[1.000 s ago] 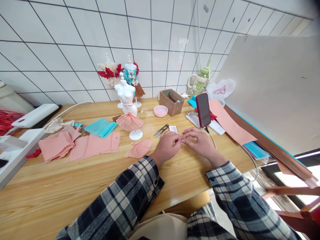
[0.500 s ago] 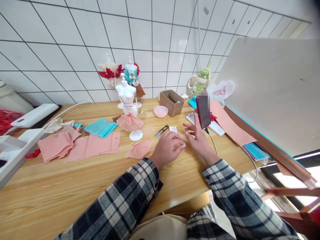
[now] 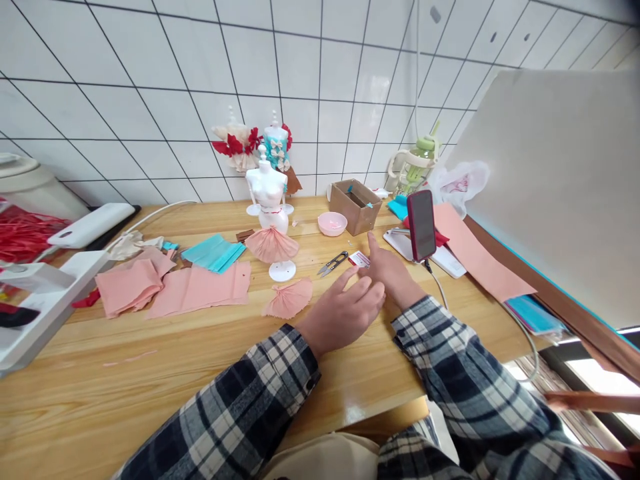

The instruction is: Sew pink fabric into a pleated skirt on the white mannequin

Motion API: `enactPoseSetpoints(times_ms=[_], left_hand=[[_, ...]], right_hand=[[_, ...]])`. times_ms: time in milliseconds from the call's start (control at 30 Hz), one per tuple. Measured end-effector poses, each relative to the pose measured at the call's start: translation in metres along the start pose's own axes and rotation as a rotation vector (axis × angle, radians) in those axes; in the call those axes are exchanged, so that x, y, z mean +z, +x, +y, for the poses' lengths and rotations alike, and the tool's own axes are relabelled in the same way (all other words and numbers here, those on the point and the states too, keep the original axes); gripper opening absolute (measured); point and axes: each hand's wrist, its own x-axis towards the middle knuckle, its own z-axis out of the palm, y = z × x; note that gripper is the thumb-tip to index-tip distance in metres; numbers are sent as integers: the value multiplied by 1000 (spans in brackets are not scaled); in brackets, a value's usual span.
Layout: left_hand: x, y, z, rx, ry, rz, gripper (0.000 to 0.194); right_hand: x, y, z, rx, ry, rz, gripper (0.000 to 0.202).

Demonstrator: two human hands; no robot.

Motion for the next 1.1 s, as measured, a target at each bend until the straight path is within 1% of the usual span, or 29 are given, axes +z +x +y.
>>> enactPoseSetpoints(times_ms=[133, 300, 367, 433, 467, 533, 567, 633, 700, 767, 800, 833, 867, 900, 933, 1000, 1033, 1100], left_hand=[[-3, -2, -2, -138, -13, 58, 31], [0, -3, -7, -194, -124, 75, 31], [-1, -5, -5, -224, -152, 117, 29], [-6, -10, 3, -194, -187, 185, 29], [-10, -12, 7, -139, -195, 199, 32], [-17, -19, 15, -5, -185, 194, 40], [-21, -24, 16, 28, -186, 182, 44], [-28, -35, 12, -26, -193, 169, 47], [-35, -49, -1, -160, -200, 193, 47], [-41, -65, -18, -361, -236, 230, 39], [-45, -72, -27, -465, -261, 249, 30], [-48, -80, -34, -562, -284, 281, 20], [-51, -86, -41, -660, -302, 305, 15], [-53, -92, -46, -744, -329, 315, 15], [-55, -96, -49, -809, -364, 318, 16], [-58, -101, -52, -897, -437, 304, 19], [-58, -102, -52, -924, -467, 297, 20], [-57, -101, -50, -956, -497, 287, 19]], right_hand=[[1, 6, 9, 18, 56, 24, 96], [1, 7, 12, 46, 96, 48, 94], [3, 7, 13, 43, 103, 68, 93], [6, 7, 16, 50, 113, 92, 91], [8, 8, 19, 54, 130, 100, 91], [11, 10, 25, 43, 198, 104, 93], [11, 10, 28, 27, 237, 114, 92], [10, 10, 33, -38, 296, 197, 84], [5, 4, 30, -139, 329, 353, 70], [-3, -8, 15, -273, 381, 485, 59], [-6, -16, 4, -348, 421, 506, 57], [-8, -25, -11, -422, 463, 507, 55], [-10, -34, -27, -510, 501, 497, 54], [-10, -43, -44, -599, 527, 458, 53], [-9, -50, -61, -677, 537, 401, 50], [-3, -60, -89, -755, 553, 328, 45], [1, -63, -99, -765, 565, 314, 44], [12, -64, -110, -748, 604, 317, 42]])
